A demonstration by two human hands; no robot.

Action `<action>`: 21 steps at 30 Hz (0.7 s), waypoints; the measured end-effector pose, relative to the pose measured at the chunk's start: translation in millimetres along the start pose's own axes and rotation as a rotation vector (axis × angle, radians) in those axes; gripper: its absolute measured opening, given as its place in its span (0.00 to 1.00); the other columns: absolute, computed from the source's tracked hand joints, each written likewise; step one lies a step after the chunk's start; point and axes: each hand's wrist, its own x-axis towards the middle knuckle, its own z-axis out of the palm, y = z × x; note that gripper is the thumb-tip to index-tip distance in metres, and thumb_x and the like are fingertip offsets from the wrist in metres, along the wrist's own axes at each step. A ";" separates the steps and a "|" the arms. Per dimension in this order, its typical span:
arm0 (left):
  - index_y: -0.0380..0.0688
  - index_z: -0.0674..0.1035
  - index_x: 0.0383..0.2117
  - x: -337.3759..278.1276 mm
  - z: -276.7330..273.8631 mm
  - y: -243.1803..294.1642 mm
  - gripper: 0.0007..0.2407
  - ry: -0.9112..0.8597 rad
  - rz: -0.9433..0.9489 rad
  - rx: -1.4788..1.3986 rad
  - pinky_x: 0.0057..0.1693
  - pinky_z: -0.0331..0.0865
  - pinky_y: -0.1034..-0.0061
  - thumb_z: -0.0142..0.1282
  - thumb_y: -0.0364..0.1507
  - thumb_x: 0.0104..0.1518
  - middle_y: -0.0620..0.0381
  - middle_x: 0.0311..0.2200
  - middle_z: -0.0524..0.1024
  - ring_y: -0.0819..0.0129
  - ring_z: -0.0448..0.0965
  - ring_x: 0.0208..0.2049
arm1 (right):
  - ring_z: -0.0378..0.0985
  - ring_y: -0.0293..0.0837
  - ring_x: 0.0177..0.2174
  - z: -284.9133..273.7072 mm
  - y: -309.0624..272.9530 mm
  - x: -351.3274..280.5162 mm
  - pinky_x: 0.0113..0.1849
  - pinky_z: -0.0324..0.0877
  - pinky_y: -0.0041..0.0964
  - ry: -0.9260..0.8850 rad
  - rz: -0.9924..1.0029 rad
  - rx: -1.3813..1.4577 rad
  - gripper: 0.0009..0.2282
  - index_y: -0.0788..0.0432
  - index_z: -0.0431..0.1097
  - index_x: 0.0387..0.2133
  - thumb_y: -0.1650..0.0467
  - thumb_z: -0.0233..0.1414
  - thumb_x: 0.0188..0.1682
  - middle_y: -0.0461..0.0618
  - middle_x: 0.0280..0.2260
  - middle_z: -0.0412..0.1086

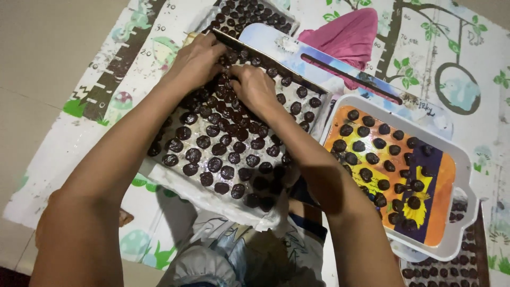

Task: Arranging small round chocolates from a large tray onto a smaller tray with a specific layout.

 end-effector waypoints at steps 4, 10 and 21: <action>0.41 0.79 0.47 16.6 29.0 -24.0 0.12 0.184 0.099 0.109 0.44 0.70 0.45 0.57 0.30 0.58 0.41 0.44 0.72 0.41 0.69 0.49 | 0.80 0.47 0.29 23.8 19.0 7.5 0.21 0.72 0.36 0.012 -0.003 -0.060 0.15 0.54 0.74 0.49 0.75 0.55 0.47 0.57 0.39 0.79; 0.57 0.81 0.49 32.0 33.8 -25.8 0.14 0.000 -0.145 0.179 0.55 0.74 0.53 0.59 0.38 0.58 0.51 0.49 0.73 0.51 0.72 0.55 | 0.80 0.64 0.46 6.3 11.1 4.1 0.47 0.76 0.64 -0.167 0.073 -0.049 0.16 0.52 0.71 0.53 0.69 0.53 0.50 0.61 0.45 0.76; 0.44 0.75 0.38 26.4 11.5 3.4 0.10 -0.014 -0.089 0.077 0.40 0.72 0.53 0.59 0.34 0.55 0.43 0.40 0.78 0.46 0.77 0.44 | 0.80 0.57 0.32 -24.9 -9.5 -19.2 0.31 0.76 0.56 0.182 -0.015 0.144 0.03 0.56 0.65 0.34 0.74 0.49 0.48 0.55 0.36 0.75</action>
